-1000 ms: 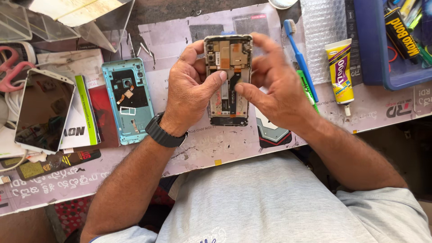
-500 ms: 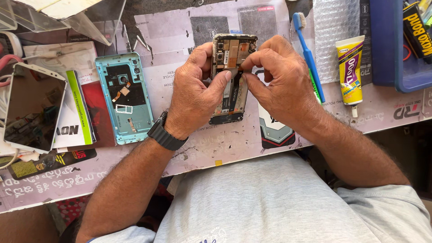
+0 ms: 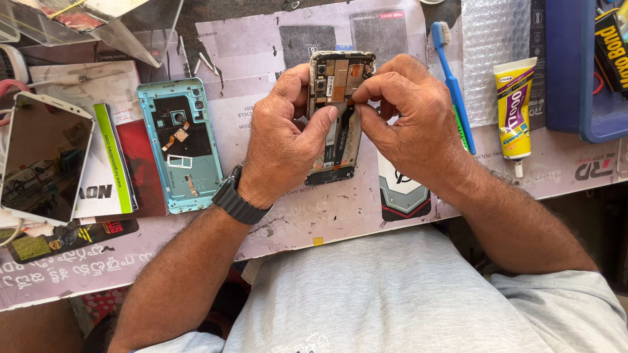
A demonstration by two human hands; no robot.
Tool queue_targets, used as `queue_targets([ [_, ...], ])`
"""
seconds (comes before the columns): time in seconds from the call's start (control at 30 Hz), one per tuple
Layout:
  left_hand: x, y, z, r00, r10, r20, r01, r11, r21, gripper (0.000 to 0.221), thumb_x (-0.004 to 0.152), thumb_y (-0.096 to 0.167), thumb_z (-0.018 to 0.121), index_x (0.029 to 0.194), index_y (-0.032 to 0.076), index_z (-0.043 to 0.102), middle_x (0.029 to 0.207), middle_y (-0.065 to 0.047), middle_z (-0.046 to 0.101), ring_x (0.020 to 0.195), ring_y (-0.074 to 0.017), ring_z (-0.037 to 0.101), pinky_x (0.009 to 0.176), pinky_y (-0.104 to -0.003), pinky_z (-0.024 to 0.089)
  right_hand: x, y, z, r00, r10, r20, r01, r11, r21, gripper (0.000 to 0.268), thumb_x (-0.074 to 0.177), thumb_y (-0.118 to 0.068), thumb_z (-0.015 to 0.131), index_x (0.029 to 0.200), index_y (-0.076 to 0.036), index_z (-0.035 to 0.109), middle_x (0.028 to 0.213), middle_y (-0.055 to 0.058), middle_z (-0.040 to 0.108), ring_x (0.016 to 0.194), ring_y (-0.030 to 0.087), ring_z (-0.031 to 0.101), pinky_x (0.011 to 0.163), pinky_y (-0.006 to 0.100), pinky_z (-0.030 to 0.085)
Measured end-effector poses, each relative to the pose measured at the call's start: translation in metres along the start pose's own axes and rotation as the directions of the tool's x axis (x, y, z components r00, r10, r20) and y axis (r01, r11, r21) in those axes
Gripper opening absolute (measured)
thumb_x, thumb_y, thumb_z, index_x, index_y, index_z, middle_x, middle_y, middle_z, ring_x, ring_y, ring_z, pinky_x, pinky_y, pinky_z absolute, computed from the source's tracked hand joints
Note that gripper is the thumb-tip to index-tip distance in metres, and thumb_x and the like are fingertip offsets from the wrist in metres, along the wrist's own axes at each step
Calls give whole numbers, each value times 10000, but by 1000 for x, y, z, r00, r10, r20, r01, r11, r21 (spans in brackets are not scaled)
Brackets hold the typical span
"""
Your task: The person applies adhesive to a small internal component and places it inside a disassembled smartphone chassis. They then apply adhesive to a new battery and insert it into the phone, pressing it into place.
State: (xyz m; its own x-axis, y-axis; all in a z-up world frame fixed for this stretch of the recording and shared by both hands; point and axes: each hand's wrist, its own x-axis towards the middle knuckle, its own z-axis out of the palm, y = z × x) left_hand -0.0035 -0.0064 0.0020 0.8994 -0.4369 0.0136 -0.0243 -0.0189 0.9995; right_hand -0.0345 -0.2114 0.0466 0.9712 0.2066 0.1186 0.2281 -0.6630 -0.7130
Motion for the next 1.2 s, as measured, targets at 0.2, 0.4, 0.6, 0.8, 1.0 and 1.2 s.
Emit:
queue_targets([
  [0.2,0,3,0,999,-44,17,45,997,-60,394,1028,40,642,1398,-1,516,1062,-115,763,874,-75,744,671,-214,638,0,-1,0,1000,5,8,-5,1000,21,114,948,46,743,1037,6,683,1039,91,615,827,116,664,690,239,588],
  [0.4,1,4,1,995,-98,-9,98,995,-12,359,988,-9,654,1337,-8,569,863,-63,661,623,-59,603,507,-217,489,3,-1,1,1000,-13,-13,14,999,50,135,923,52,760,1015,3,674,1005,83,614,830,121,678,705,241,597],
  [0.6,3,-1,0,978,-210,-4,207,967,-146,320,1019,-22,622,1328,-10,540,932,-41,658,629,-49,577,516,-204,484,-28,16,-73,990,-75,-122,56,986,-156,152,1022,131,708,1117,20,666,1010,83,700,870,122,724,752,228,583],
  [0.8,6,2,-5,985,-148,88,147,989,12,375,993,-51,683,1331,-22,523,1066,-104,732,790,-50,670,627,-205,554,-73,2,-109,988,125,-87,-151,861,-486,114,972,-8,820,1007,3,711,938,133,720,773,212,698,684,325,547],
  [1.0,8,2,-7,974,-207,88,208,978,4,355,959,-72,632,1287,-14,507,959,-70,678,658,-74,624,522,-228,509,-109,1,-63,912,409,-41,-315,631,-709,268,879,-265,842,1021,-73,721,869,113,714,785,322,694,684,458,546],
  [1.2,6,-4,-7,993,-74,88,64,991,113,324,960,-55,621,1251,-15,486,996,-90,671,858,-127,660,726,-291,559,-107,-14,-62,963,238,-127,-263,722,-640,246,801,-103,800,1030,-46,734,870,103,714,779,302,692,688,482,509],
])
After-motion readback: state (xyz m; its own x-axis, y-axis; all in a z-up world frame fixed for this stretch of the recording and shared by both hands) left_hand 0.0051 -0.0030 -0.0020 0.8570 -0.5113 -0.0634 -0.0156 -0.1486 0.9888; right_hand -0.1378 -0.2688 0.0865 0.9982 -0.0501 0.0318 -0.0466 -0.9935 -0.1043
